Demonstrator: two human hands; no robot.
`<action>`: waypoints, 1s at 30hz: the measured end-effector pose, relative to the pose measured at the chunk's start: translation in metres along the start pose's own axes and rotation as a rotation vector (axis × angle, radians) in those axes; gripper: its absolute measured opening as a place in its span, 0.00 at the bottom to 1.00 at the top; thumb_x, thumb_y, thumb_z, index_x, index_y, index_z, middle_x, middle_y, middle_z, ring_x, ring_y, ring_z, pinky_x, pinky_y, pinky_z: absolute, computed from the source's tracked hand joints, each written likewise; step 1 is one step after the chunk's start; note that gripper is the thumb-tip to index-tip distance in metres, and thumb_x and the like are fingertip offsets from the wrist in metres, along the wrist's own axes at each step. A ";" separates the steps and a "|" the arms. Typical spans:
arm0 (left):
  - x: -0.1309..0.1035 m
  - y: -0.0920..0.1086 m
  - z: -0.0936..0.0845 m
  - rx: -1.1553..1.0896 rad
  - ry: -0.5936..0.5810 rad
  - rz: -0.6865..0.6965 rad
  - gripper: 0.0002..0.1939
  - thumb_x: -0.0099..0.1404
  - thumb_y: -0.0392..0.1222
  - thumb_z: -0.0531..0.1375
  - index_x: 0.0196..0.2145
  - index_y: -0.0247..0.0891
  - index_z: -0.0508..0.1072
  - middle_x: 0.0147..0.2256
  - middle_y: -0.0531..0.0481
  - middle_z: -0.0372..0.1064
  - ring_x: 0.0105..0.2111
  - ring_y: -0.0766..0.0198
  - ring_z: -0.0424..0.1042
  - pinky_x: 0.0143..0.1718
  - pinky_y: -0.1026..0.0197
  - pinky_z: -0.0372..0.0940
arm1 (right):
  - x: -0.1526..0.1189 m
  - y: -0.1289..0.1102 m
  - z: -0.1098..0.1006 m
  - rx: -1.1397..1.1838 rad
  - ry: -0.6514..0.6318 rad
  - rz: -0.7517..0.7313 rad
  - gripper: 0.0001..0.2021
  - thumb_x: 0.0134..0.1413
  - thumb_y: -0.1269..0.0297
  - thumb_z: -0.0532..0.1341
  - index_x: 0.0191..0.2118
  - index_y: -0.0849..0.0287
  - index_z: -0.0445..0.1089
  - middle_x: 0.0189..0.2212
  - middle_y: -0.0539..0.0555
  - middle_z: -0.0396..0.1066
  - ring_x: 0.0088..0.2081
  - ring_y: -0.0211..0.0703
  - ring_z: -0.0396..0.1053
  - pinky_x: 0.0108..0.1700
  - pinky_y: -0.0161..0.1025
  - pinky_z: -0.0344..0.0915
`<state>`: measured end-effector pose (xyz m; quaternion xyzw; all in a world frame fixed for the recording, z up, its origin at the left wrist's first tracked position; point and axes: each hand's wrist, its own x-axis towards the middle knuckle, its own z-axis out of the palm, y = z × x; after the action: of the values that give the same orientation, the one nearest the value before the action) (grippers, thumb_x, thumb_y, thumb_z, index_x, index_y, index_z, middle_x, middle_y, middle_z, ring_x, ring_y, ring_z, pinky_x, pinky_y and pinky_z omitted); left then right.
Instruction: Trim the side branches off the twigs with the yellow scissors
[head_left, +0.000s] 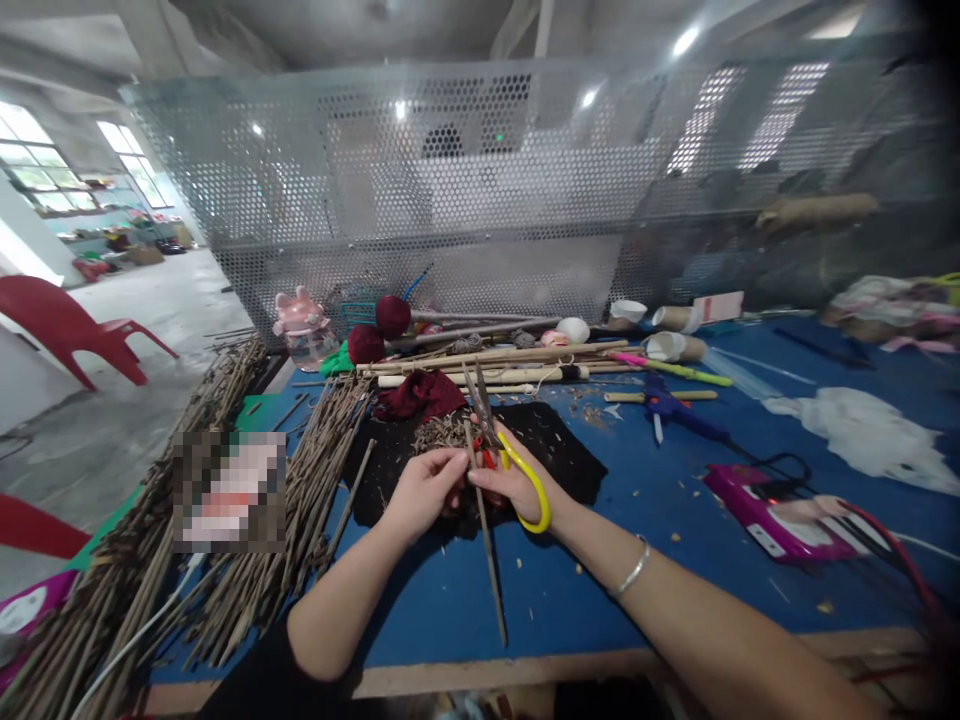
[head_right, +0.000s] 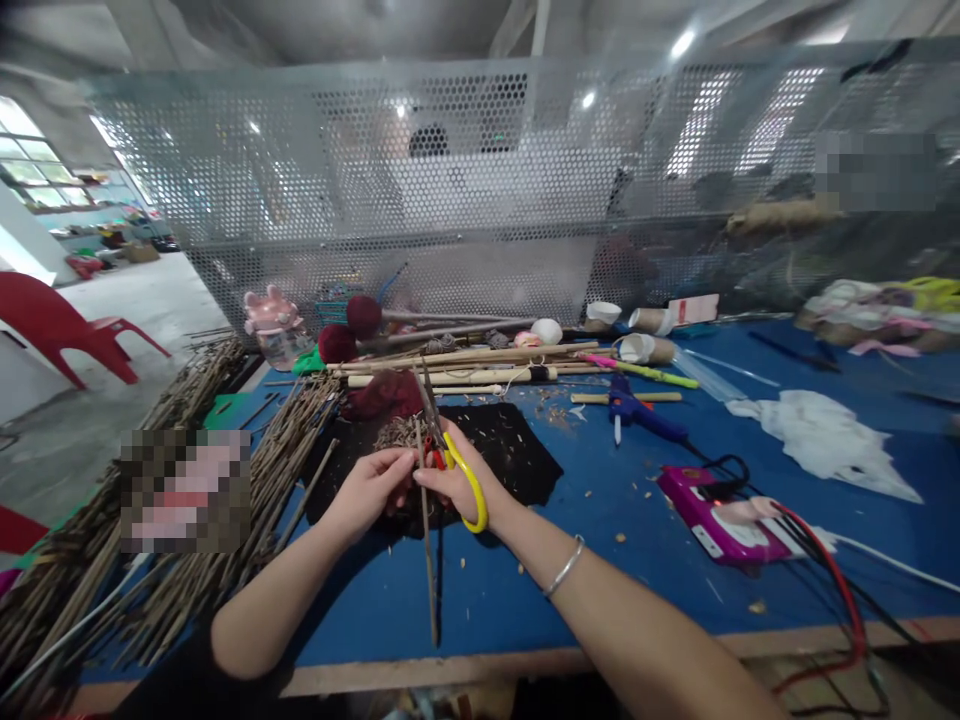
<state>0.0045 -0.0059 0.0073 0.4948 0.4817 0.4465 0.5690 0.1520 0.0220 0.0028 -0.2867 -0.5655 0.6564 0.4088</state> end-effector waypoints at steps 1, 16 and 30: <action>0.000 -0.001 0.001 -0.021 0.001 -0.001 0.22 0.54 0.56 0.58 0.34 0.32 0.72 0.17 0.56 0.58 0.14 0.75 0.56 0.13 0.72 0.51 | -0.001 -0.002 0.003 -0.020 -0.004 -0.021 0.32 0.40 0.63 0.65 0.52 0.52 0.52 0.26 0.44 0.63 0.19 0.30 0.60 0.21 0.29 0.60; 0.009 0.006 0.006 -0.382 0.036 0.013 0.18 0.47 0.49 0.66 0.29 0.31 0.70 0.21 0.55 0.64 0.16 0.77 0.60 0.16 0.73 0.54 | -0.005 -0.009 -0.014 -0.879 0.174 -0.098 0.23 0.45 0.51 0.61 0.46 0.56 0.61 0.31 0.50 0.67 0.30 0.38 0.62 0.32 0.34 0.59; 0.000 0.000 0.007 -0.237 0.101 0.046 0.20 0.47 0.54 0.64 0.24 0.32 0.68 0.19 0.54 0.64 0.17 0.74 0.59 0.19 0.69 0.55 | -0.008 -0.007 -0.002 -0.850 0.036 -0.088 0.35 0.40 0.50 0.64 0.54 0.59 0.56 0.50 0.62 0.61 0.51 0.53 0.59 0.52 0.48 0.55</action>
<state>0.0110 -0.0072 0.0080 0.4118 0.4423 0.5375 0.5881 0.1596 0.0164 0.0087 -0.4168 -0.7902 0.3415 0.2919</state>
